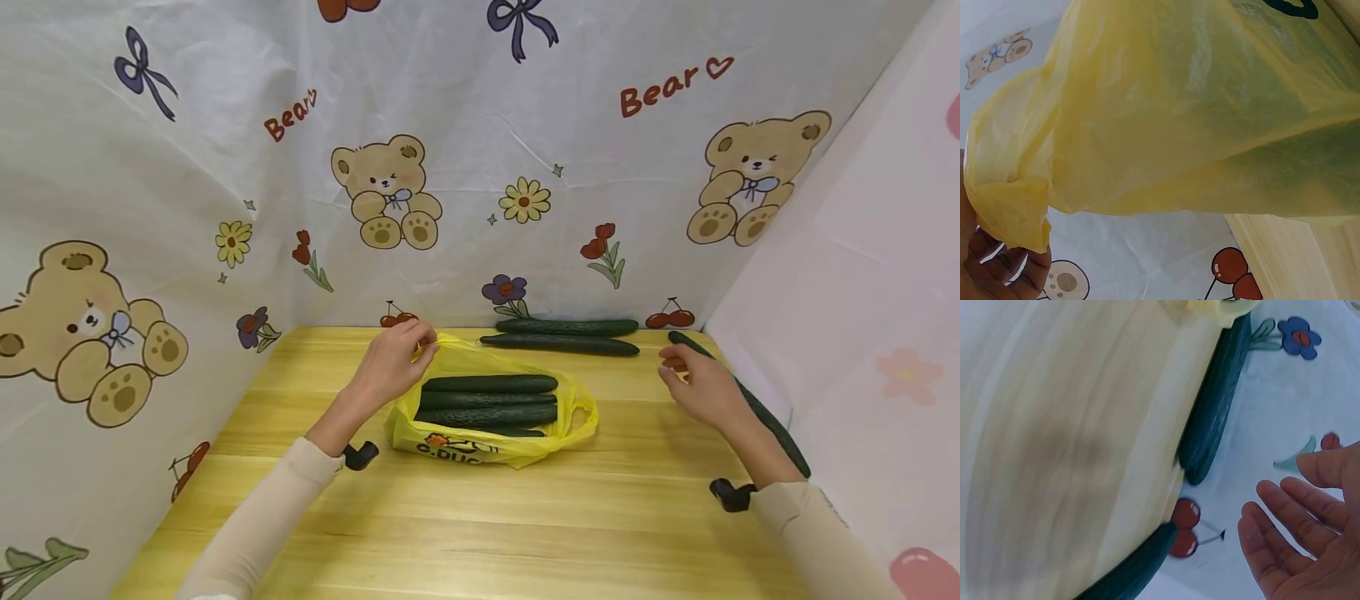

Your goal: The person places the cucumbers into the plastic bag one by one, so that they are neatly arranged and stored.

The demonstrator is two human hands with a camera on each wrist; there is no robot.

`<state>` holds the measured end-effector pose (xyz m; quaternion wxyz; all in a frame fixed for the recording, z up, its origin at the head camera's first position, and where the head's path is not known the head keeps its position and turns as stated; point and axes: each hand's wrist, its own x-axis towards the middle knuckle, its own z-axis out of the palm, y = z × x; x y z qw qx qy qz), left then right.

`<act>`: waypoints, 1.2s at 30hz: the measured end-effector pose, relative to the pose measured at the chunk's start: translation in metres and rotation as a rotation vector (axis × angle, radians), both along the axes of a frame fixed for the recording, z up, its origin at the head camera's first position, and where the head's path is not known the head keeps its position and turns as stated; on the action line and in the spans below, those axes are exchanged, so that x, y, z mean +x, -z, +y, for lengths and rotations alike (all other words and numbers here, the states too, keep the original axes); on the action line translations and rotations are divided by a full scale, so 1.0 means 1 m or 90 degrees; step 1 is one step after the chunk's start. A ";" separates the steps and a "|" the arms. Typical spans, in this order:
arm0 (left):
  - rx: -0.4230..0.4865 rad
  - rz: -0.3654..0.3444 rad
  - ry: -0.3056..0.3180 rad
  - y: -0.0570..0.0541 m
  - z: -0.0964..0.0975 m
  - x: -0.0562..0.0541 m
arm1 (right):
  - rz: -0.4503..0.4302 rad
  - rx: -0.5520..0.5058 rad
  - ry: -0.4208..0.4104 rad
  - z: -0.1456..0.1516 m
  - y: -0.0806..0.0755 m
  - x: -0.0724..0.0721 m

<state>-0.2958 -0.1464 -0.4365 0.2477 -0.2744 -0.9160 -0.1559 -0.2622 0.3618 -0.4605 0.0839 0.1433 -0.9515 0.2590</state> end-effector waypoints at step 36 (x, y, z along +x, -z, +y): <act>0.001 -0.018 -0.008 0.001 -0.005 0.006 | -0.107 0.061 0.193 0.143 0.093 0.038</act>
